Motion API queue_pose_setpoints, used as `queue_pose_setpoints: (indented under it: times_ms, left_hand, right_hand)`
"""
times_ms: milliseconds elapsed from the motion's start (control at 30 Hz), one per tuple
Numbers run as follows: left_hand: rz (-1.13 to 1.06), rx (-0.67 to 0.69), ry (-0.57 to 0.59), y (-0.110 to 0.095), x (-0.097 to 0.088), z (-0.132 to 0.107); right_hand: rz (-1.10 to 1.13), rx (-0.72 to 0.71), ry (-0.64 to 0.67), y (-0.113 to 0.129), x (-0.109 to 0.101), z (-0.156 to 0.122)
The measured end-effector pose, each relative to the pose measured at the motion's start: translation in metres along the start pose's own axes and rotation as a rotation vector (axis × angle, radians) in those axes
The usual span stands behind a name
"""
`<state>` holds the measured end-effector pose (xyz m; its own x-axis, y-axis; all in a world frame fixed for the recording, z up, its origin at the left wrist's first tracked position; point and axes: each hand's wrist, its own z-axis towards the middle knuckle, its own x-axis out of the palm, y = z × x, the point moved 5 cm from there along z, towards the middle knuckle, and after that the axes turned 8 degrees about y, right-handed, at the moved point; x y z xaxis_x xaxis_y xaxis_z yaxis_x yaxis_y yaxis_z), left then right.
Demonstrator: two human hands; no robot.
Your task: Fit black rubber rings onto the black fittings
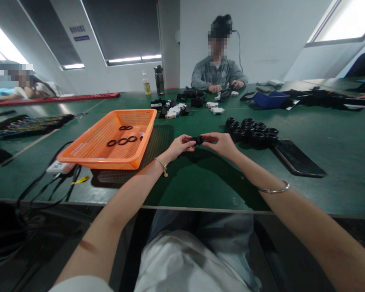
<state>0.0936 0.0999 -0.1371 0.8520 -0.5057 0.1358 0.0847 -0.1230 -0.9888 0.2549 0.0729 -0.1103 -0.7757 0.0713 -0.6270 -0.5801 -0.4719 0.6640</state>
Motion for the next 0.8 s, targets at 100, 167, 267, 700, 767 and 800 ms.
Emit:
queue_pose_setpoints:
  times_ms: [100,167,267,700,767,800]
  left_hand:
    - [0.006,-0.005,-0.006,-0.0015,0.001,-0.0013]
    - [0.012,-0.014,-0.016,-0.0024,0.0015,-0.0022]
    - [0.018,-0.02,-0.023,-0.0028,0.0016,-0.0029]
    - [0.001,-0.001,0.019,0.0005,0.0003,0.0019]
    - [0.0,0.001,0.023,0.0004,0.0009,0.002]
    - [-0.002,0.003,0.026,0.0003,0.0013,0.002]
  right_hand:
    - [0.004,0.009,0.0,-0.0008,0.0003,0.0]
    - [-0.003,0.011,0.002,-0.0005,0.0004,-0.0001]
    - [-0.02,0.029,0.011,0.0007,0.0011,-0.0003]
    - [0.019,0.013,0.029,-0.0005,0.0004,-0.0002]
    - [0.019,0.021,0.027,-0.0038,0.0003,0.0005]
    - [0.017,0.018,0.022,-0.0047,0.0,0.0008]
